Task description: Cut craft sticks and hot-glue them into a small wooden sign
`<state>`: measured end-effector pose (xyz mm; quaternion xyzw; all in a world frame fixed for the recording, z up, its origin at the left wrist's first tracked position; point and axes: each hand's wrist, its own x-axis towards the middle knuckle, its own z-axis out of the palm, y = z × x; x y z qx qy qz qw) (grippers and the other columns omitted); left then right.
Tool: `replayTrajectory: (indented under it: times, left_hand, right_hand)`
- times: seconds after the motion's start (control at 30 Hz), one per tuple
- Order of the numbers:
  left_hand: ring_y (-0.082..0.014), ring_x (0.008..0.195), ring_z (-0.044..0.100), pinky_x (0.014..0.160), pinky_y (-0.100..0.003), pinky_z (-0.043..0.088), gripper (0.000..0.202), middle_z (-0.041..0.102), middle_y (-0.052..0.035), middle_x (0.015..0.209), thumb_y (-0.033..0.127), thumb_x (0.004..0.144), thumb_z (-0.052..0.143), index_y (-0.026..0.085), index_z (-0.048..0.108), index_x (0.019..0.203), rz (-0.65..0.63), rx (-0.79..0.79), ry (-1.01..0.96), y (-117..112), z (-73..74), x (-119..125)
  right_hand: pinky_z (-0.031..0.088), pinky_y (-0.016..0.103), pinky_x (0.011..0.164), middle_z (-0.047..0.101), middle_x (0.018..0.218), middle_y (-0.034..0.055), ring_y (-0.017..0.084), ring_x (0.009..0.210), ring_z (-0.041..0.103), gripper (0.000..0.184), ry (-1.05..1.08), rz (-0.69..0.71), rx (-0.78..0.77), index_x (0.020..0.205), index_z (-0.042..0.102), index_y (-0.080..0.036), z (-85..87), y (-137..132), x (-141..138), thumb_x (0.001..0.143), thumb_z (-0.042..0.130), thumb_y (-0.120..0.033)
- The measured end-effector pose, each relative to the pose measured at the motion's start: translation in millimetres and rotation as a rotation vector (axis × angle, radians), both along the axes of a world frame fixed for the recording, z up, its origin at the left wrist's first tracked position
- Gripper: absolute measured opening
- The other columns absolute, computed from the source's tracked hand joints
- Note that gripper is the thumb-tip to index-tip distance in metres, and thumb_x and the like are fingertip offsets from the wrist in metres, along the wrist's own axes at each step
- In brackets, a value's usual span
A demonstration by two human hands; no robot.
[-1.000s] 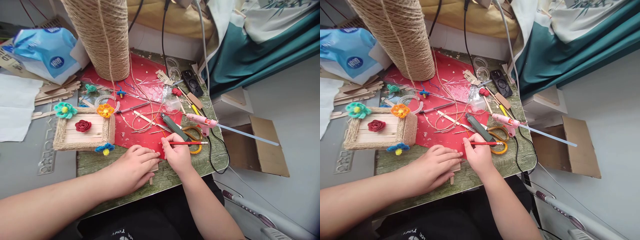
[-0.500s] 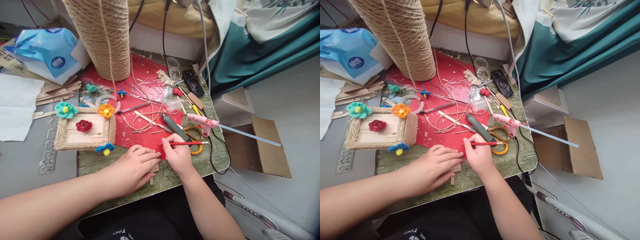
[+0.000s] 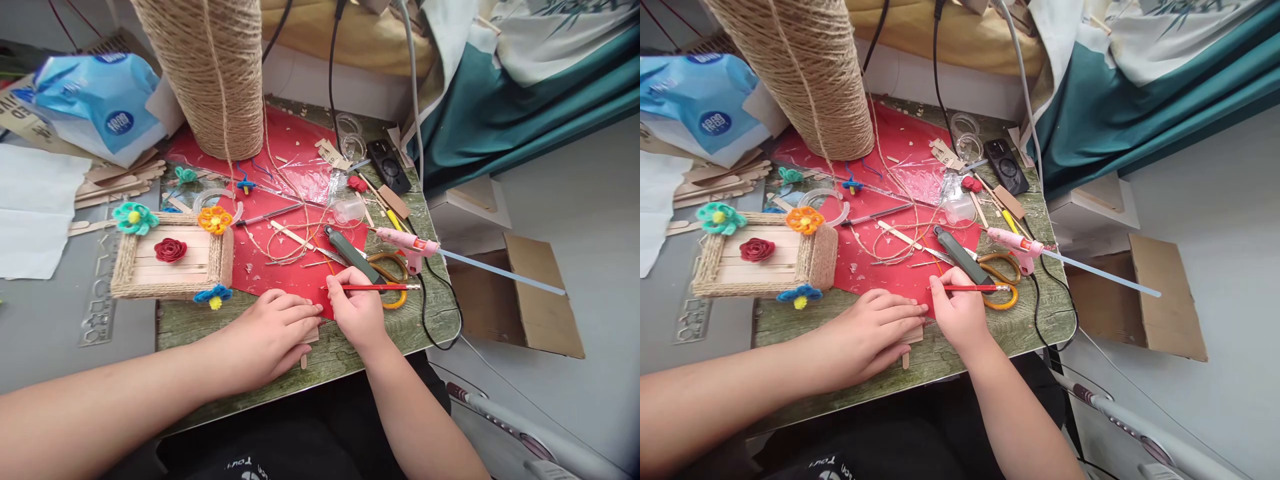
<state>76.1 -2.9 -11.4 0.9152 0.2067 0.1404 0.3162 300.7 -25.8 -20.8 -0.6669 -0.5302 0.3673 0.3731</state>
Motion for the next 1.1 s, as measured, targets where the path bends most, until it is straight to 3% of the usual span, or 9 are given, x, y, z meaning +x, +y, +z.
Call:
replayTrajectory:
  times: [0.2, 0.37, 0.43, 0.63, 1.1]
  left_hand:
    - [-0.0281, 0.131, 0.058, 0.108, -0.048, 0.040, 0.035, 0.062, -0.0071, 0.151, 0.033, 0.105, 0.055, 0.022, 0.063, 0.137, -0.004, 0.002, -0.001, 0, 0.8, 1]
    - [-0.0284, 0.128, 0.060, 0.107, -0.047, 0.040, 0.033, 0.064, -0.0071, 0.149, 0.032, 0.106, 0.053, 0.022, 0.064, 0.135, 0.005, 0.012, -0.006, 0, 2.1, 1]
    - [-0.0280, 0.127, 0.061, 0.106, -0.046, 0.040, 0.033, 0.065, -0.0071, 0.148, 0.032, 0.106, 0.053, 0.022, 0.064, 0.135, 0.007, 0.016, -0.011, 1, 2.6, 1]
    - [-0.0277, 0.128, 0.060, 0.106, -0.046, 0.040, 0.032, 0.065, -0.0056, 0.148, 0.032, 0.106, 0.053, 0.023, 0.064, 0.136, 0.006, 0.019, -0.012, 1, 2.0, 1]
    - [-0.0276, 0.129, 0.060, 0.107, -0.046, 0.042, 0.033, 0.065, -0.0071, 0.146, 0.030, 0.104, 0.057, 0.025, 0.066, 0.135, 0.012, -0.006, -0.018, 1, 1.7, 0]
  right_hand:
    - [0.049, 0.029, 0.065, 0.059, 0.072, -0.0003, 0.015, 0.066, 0.058, 0.030, -0.010, -0.003, 0.032, 0.081, 0.058, -0.023, -1.7, 0, 1, 0.103, 0.062, -0.044]
    - [0.043, 0.025, 0.046, 0.060, 0.067, -0.0034, 0.011, 0.047, 0.052, 0.029, 0.266, -0.092, -0.016, 0.090, 0.062, -0.024, 1.0, -4, 0, 0.100, 0.065, -0.050]
    - [0.044, 0.024, 0.046, 0.061, 0.063, -0.0044, 0.011, 0.046, 0.055, 0.028, 0.299, -0.103, -0.030, 0.092, 0.063, -0.023, 4.8, -5, -1, 0.097, 0.070, -0.050]
    - [0.041, 0.023, 0.043, 0.058, 0.057, -0.0060, 0.011, 0.041, 0.053, 0.031, 0.224, -0.046, -0.099, 0.083, 0.062, -0.023, 6.9, -3, 2, 0.095, 0.074, -0.049]
    - [0.043, 0.026, 0.049, 0.059, 0.066, -0.0026, 0.013, 0.053, 0.054, 0.030, 0.069, -0.039, -0.006, 0.087, 0.062, -0.023, -3.9, -7, 1, 0.101, 0.064, -0.049]
